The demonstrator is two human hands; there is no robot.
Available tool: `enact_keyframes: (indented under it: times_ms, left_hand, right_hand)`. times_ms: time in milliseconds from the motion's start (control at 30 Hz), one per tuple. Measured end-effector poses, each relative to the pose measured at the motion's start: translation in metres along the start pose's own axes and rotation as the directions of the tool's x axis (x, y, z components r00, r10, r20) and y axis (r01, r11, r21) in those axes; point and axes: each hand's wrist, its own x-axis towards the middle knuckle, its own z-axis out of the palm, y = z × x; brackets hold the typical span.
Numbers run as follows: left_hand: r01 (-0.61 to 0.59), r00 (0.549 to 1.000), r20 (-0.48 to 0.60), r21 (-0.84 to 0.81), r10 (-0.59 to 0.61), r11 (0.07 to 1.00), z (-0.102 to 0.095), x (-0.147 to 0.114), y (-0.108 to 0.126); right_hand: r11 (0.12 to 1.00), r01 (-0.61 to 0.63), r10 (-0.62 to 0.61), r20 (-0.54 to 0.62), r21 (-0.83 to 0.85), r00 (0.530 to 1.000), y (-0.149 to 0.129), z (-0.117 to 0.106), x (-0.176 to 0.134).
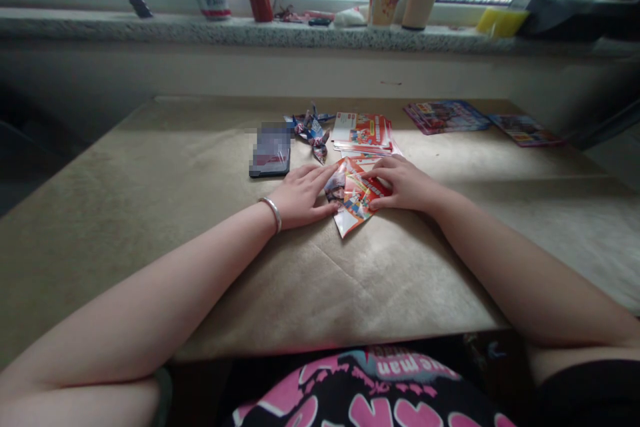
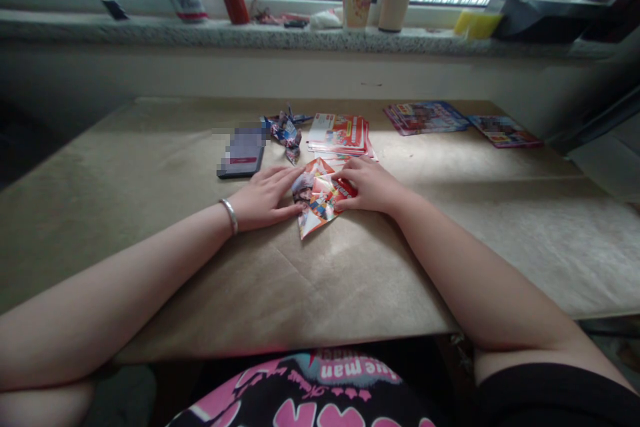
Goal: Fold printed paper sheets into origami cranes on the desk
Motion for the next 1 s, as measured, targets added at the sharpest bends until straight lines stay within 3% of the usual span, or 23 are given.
enact_keyframes:
  times_ms: [200, 500, 700, 867, 1000]
  left_hand:
    - [-0.012, 1.0, -0.009, -0.114, 0.011, 0.993, -0.001, 0.001, -0.003]
    - [-0.109, 0.967, -0.256, -0.354, 0.016, 0.929, 0.0, 0.002, -0.014]
    - [-0.026, 0.903, -0.397, -0.428, -0.162, 0.903, -0.006, -0.001, -0.019]
    - [0.045, 0.937, -0.32, -0.297, -0.144, 0.954, -0.014, -0.003, -0.028]
    - [-0.081, 0.98, -0.191, -0.093, 0.062, 0.992, -0.017, -0.004, -0.033]
  right_hand:
    - [0.999, 0.022, -0.022, -0.006, 0.046, 1.0, 0.008, 0.007, -0.004]
    - [0.999, 0.019, -0.019, 0.002, 0.051, 1.0, 0.009, 0.007, -0.002]
    - [0.999, 0.028, -0.029, 0.02, 0.04, 0.999, 0.01, 0.007, -0.002]
    - [0.999, 0.018, -0.019, 0.021, 0.046, 1.0, 0.008, 0.006, -0.002]
    - [0.998, 0.031, -0.032, 0.03, 0.049, 0.999, 0.009, 0.006, -0.002]
